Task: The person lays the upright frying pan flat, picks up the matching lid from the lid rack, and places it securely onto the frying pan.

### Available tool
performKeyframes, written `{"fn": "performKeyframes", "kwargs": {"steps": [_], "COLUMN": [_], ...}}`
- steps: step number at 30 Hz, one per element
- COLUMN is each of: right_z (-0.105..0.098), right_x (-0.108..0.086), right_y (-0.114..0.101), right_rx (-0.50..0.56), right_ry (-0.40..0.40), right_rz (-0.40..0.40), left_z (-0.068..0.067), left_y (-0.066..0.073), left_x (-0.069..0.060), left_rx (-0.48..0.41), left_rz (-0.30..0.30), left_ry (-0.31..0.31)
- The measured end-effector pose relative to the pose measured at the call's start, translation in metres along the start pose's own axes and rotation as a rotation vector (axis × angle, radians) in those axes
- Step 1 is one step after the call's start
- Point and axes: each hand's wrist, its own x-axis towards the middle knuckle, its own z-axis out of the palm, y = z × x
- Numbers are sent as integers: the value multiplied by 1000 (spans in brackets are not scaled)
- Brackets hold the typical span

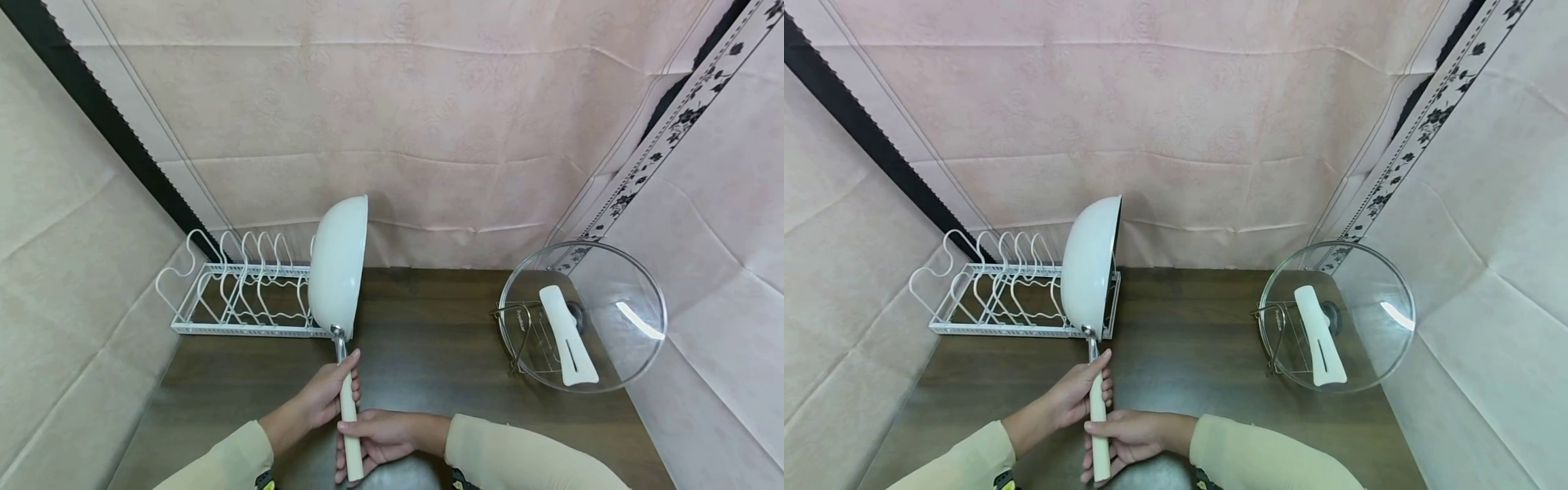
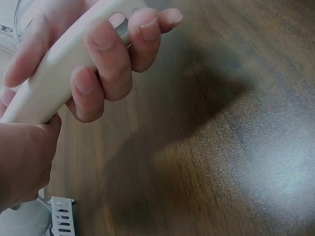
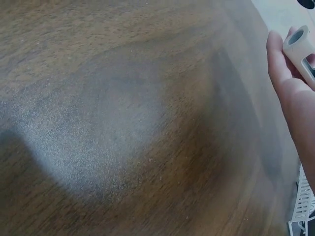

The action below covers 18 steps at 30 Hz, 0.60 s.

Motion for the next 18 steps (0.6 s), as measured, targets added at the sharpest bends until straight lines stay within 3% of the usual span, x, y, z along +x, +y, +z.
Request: {"fn": "performKeyframes", "kwargs": {"steps": [18], "right_z": [2], "right_x": [3], "right_y": [3], "right_rx": [39], "right_ry": [9], "right_rz": [-53], "left_z": [-2], "left_y": [-1], "left_x": [1], "left_rx": [6], "left_rz": [-2], "left_ry": [27]}}
